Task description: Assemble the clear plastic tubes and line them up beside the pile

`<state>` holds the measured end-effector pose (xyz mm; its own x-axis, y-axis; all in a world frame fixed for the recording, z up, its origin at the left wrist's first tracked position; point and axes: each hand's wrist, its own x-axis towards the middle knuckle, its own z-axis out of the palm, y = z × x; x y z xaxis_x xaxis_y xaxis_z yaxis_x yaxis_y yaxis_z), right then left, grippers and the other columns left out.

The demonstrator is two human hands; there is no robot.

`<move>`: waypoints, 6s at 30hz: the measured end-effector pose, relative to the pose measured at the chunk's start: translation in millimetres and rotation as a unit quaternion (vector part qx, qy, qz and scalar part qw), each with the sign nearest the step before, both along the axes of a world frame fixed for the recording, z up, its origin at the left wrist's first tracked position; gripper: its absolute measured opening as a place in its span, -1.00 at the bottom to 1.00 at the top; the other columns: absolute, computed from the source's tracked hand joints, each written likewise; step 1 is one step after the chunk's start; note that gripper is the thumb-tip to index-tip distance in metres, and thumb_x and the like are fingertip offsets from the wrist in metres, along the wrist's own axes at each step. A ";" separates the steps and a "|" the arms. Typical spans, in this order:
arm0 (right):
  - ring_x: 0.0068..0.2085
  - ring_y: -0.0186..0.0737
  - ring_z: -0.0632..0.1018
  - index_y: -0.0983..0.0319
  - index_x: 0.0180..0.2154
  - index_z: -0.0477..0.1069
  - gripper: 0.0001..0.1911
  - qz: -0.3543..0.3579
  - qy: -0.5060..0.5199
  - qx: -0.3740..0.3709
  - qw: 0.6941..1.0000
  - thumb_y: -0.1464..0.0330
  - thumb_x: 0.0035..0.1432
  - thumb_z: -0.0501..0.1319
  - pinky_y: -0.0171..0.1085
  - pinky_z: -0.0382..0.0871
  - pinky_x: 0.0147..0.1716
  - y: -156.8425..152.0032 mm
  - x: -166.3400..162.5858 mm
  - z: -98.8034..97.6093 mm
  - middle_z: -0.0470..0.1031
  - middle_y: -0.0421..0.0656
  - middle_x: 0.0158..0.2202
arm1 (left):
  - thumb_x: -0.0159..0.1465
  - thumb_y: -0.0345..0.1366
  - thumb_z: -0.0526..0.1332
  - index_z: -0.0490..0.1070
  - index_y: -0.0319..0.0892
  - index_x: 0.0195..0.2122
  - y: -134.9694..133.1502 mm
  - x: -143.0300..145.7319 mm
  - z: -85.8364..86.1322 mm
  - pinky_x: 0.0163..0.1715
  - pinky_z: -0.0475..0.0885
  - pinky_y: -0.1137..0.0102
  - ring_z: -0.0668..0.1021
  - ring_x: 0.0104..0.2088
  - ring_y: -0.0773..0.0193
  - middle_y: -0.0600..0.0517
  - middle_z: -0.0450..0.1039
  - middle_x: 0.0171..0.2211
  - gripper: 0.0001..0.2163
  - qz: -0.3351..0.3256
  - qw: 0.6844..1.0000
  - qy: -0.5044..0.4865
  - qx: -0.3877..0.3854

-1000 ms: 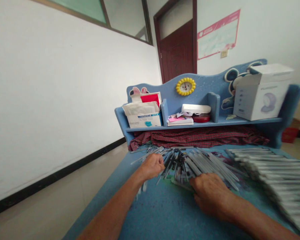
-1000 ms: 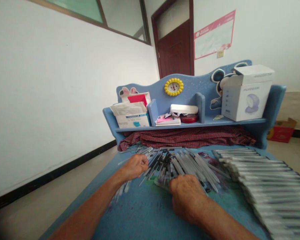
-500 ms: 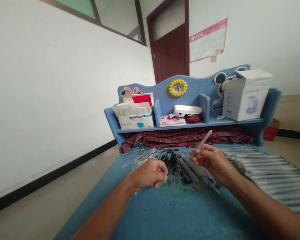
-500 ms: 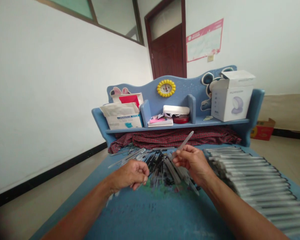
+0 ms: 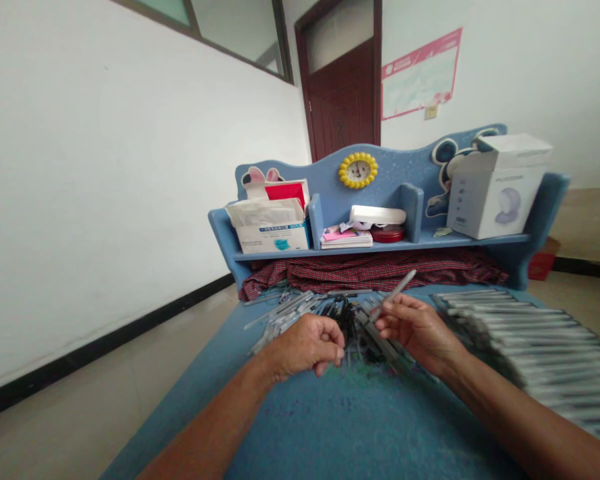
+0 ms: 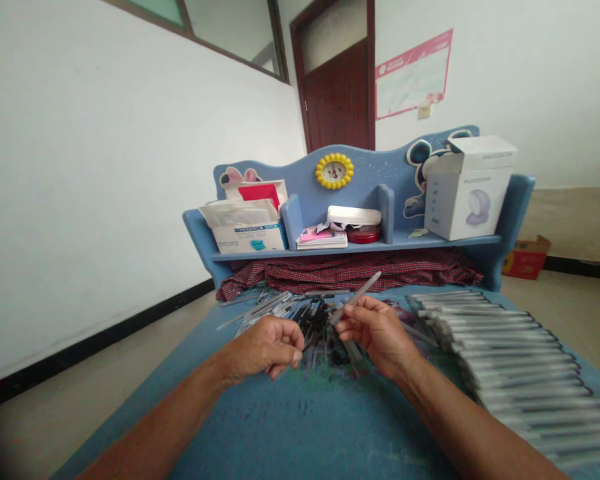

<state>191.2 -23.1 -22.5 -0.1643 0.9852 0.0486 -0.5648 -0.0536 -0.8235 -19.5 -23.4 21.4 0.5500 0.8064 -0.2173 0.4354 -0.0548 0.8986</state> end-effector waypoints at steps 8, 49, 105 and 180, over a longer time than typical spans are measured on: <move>-0.64 -0.40 0.44 0.30 -0.48 0.34 -0.79 0.094 -0.040 0.003 0.995 0.31 -0.08 0.31 -0.41 0.31 -0.64 -17.0 -23.1 -5.0 0.51 -0.16 -0.53 | -0.03 -0.35 0.29 0.35 -0.29 -0.46 -0.9 4.0 -6.7 -0.74 0.12 0.59 0.29 -0.75 0.54 0.09 0.41 -0.61 -0.84 0.025 0.989 -0.124 -0.077; -0.54 -0.28 0.47 0.19 -0.37 0.43 -0.83 -0.211 -0.665 0.324 0.639 0.32 0.15 0.09 -0.33 0.16 -0.55 -21.1 -7.4 -6.0 0.48 -0.23 -0.56 | 0.13 -0.10 0.19 0.39 -0.32 -0.36 4.9 -7.5 0.4 -0.77 0.12 0.61 0.33 -0.75 0.51 0.01 0.41 -0.61 -0.69 0.058 0.960 -0.254 -0.102; -0.54 -0.25 0.50 0.18 -0.37 0.41 -0.84 -0.213 -0.710 0.404 0.536 0.34 0.15 0.07 -0.28 0.11 -0.57 -24.0 -8.3 -13.1 0.50 -0.22 -0.55 | 0.11 -0.32 0.13 0.48 -0.18 -0.49 25.9 10.8 -39.2 -0.28 0.30 0.31 0.49 -0.29 0.08 -0.12 0.45 -0.36 -0.86 0.062 0.864 0.351 0.356; -0.58 -0.43 0.16 0.23 -0.62 0.11 -0.75 0.088 -0.580 0.241 0.773 0.35 0.05 0.07 -0.37 -0.08 -0.62 -40.7 -20.7 10.2 0.06 -0.31 -0.65 | -0.03 -0.34 0.31 0.46 -0.29 -0.43 0.5 -3.6 0.1 -0.67 0.21 0.56 0.40 -0.70 0.45 0.10 0.40 -0.68 -0.85 0.095 0.977 -0.172 0.078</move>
